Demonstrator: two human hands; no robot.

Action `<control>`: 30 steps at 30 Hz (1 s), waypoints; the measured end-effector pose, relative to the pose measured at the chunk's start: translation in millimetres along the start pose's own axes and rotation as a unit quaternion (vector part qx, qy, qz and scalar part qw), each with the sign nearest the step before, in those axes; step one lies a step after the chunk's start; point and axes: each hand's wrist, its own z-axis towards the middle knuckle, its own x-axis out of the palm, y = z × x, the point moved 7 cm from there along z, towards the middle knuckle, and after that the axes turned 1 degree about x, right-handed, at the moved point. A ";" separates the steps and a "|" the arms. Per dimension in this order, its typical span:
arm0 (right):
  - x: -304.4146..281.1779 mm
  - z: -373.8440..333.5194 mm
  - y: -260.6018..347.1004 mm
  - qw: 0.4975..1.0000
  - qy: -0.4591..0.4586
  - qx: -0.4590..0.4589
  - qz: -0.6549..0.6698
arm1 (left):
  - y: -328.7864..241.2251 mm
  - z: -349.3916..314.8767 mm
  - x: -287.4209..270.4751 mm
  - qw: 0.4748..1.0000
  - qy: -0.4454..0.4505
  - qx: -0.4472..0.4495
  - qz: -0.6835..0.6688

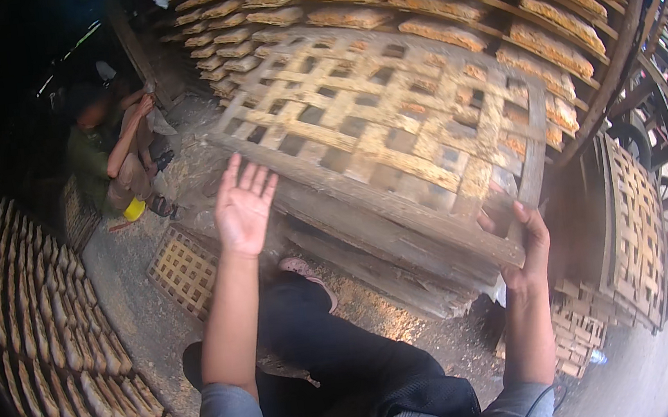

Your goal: The person sits on the floor and assembles wooden lattice trays by hand, inserting thin wooden strips into slots. They then place a plastic sheet on the tray and stack the completed unit with others nearby.

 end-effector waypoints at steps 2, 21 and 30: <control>-49.8 13.7 -2.5 0.998 -0.058 0.007 -0.025 | 35.9 7.4 1.0 0.998 -0.033 -0.047 -0.015; -93.9 6.4 -5.3 0.974 -0.158 0.158 0.039 | 81.9 9.7 -50.4 0.984 -0.066 -0.127 0.102; -140.1 11.6 47.0 0.897 -0.179 0.022 -0.404 | 78.5 46.5 -91.7 0.905 -0.340 0.169 0.190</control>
